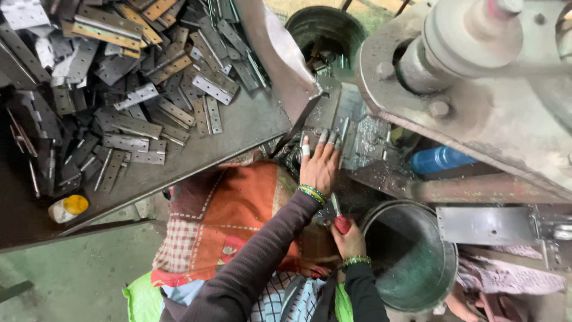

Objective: The person operates a manual press machine to process metal hinge parts. They pick a hinge from a pile, place it in the machine, and pull a lever to activate the press. The processed hinge is then removed and placed back into the pile. This cycle is repeated continuously.

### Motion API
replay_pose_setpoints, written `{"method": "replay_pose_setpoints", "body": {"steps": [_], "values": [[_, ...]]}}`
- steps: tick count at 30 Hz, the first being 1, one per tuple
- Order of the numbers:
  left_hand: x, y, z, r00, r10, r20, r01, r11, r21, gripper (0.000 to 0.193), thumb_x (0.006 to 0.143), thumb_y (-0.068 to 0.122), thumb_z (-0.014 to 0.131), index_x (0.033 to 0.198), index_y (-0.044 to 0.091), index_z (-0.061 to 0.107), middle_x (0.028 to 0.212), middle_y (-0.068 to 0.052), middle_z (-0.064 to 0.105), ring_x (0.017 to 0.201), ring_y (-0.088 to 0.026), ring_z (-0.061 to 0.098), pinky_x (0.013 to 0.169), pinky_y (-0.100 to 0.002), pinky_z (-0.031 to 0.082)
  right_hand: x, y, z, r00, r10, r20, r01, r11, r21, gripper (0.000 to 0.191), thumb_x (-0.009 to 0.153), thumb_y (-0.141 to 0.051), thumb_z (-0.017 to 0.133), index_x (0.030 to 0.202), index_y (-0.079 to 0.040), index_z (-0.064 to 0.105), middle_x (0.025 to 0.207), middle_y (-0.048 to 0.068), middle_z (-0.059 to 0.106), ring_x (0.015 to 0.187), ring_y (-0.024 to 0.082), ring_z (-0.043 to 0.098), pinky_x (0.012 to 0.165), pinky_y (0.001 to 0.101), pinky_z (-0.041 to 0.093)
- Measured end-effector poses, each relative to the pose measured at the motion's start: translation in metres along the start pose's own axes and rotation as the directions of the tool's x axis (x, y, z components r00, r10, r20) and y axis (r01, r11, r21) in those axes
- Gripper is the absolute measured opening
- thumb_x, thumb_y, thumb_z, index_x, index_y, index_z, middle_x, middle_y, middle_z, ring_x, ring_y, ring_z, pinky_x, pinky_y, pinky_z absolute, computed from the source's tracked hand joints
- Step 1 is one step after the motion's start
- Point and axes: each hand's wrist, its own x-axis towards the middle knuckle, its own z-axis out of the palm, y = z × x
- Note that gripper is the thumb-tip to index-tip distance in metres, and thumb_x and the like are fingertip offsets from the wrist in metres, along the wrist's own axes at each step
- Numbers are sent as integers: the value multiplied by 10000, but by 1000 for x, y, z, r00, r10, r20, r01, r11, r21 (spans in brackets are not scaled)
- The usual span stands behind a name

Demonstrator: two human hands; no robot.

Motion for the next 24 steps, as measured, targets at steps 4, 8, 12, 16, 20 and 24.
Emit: {"method": "replay_pose_setpoints", "body": {"steps": [4,8,12,16,20,24], "values": [[-3,-1,0,978,59,-202,-55,998,26,408,918,183,558,1297,51,633,1420,-114,569,1416,-300,484,1242,-618,159,7,-27,-26,982,151,116,-131,977,-166,590,753,-548,785,1089,-68,713,985,188,772,972,369,748,839,434,563],[5,0,13,996,33,-89,-30,999,37,400,915,192,558,1284,60,636,1399,-115,570,1411,-317,475,1245,-640,123,6,-65,-67,942,288,171,-201,894,-400,642,799,-636,723,1094,-66,708,970,206,776,988,396,740,848,448,566],[20,1,28,1000,-8,8,7,998,54,411,927,173,551,1317,73,639,1354,-104,577,1370,-308,484,1241,-674,97,-1,-76,-62,984,152,91,-121,952,-282,657,762,-608,760,1140,-76,688,1022,222,738,1006,434,692,825,469,554],[19,-1,31,995,21,-94,-13,996,84,445,885,174,567,1313,82,643,1359,-86,581,1374,-309,497,1239,-663,109,-9,-67,-34,986,162,42,-151,969,-196,607,750,-586,756,1075,-74,731,996,214,756,976,416,717,817,450,567],[16,-3,25,999,-15,-41,14,999,-37,415,903,189,576,1295,76,650,1330,-90,593,1370,-327,503,1240,-657,125,-6,-67,-40,941,292,170,-285,956,-62,558,773,-527,767,1054,-46,726,923,247,755,889,464,707,760,478,558],[14,-4,25,991,-5,-137,2,1000,-23,432,891,177,570,1302,73,651,1348,-95,602,1346,-323,519,1239,-663,123,5,-71,-63,941,208,268,-125,947,-295,491,844,-538,706,1009,-79,767,863,169,782,832,350,746,763,399,560]]}}
